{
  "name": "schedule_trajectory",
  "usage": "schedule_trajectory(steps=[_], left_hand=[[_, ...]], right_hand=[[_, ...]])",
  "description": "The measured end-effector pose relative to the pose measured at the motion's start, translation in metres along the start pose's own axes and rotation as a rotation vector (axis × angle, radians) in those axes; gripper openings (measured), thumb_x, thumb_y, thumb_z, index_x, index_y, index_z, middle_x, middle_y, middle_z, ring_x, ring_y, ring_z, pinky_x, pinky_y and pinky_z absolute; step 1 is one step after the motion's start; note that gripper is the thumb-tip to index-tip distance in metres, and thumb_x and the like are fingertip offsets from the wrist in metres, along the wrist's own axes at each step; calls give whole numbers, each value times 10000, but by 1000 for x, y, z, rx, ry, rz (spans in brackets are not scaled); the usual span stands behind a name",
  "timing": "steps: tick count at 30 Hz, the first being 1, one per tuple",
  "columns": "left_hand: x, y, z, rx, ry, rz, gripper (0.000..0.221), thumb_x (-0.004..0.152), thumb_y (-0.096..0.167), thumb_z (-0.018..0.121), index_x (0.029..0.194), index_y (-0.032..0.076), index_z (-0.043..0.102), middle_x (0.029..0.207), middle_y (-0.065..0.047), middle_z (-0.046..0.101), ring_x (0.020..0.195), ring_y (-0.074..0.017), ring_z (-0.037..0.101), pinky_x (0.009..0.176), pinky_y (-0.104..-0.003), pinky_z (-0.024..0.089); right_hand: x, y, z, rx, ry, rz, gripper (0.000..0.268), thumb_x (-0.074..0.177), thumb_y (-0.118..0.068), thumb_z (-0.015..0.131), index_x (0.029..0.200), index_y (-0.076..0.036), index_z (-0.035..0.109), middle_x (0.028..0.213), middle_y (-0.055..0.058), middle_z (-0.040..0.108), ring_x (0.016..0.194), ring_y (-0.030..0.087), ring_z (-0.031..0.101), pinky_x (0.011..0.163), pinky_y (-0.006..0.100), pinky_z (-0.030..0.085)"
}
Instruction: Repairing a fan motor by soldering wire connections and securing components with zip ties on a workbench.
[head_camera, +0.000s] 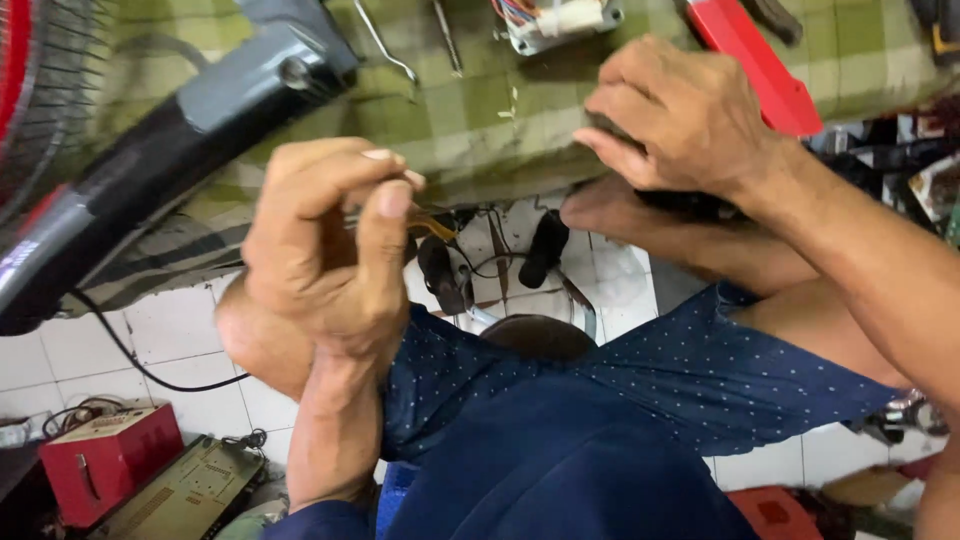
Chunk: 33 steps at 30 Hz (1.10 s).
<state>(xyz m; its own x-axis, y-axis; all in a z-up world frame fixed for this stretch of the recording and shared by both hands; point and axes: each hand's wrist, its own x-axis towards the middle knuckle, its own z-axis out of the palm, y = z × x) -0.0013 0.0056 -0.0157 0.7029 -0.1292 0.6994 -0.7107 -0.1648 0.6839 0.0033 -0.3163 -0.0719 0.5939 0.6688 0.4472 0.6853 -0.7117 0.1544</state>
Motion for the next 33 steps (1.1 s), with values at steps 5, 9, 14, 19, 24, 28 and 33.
schedule_trajectory(steps=[5,9,14,19,24,28,33], left_hand=[[6,10,-6,-102,-7,-10,31,1092,13,576,1108,11,602,1037,-163,631,815,-233,707,686,-275,664],[13,29,1,-76,-20,-71,37,1107,-20,542,1121,-50,560,1063,-212,569,786,-280,716,660,-304,653],[9,37,5,-55,141,-166,113,1094,103,608,1121,19,538,1060,-180,522,797,-268,602,722,-360,634],[8,35,-7,-31,71,-138,137,1148,136,588,1173,14,531,1092,-180,521,822,-281,650,690,-360,625],[5,25,-10,-50,18,-82,88,1162,52,556,1167,-34,536,1065,-223,537,763,-314,669,617,-348,592],[-20,10,-18,24,104,-171,217,1177,70,536,1079,-123,552,1004,-307,581,815,-369,655,623,-398,495],[-46,-22,-63,102,164,-212,269,1195,10,586,977,-144,619,901,-309,641,752,-341,590,681,-378,455]], right_hand=[[-1,-1,3,-142,19,4,350,1177,-434,771,1012,-144,666,1008,15,643,736,101,579,552,223,443],[0,3,3,-80,65,-13,384,1220,-406,659,949,-133,642,959,15,643,724,129,582,573,255,429],[-5,6,4,-177,-5,-57,329,1206,-400,829,1055,-174,642,1009,-38,642,862,90,613,697,224,470],[-4,7,13,-165,25,-78,330,1228,-390,698,1002,-165,617,941,-25,627,799,108,596,670,239,472],[5,5,5,-141,101,-39,385,1226,-414,577,932,-166,594,918,-3,614,709,95,556,528,229,432],[-5,1,-10,-67,-11,-14,272,1209,-303,671,1066,-116,533,1049,38,565,878,177,585,733,288,477],[-3,5,-4,-216,73,-50,315,1207,-370,701,1029,-158,550,1042,1,580,899,100,588,771,201,523]])
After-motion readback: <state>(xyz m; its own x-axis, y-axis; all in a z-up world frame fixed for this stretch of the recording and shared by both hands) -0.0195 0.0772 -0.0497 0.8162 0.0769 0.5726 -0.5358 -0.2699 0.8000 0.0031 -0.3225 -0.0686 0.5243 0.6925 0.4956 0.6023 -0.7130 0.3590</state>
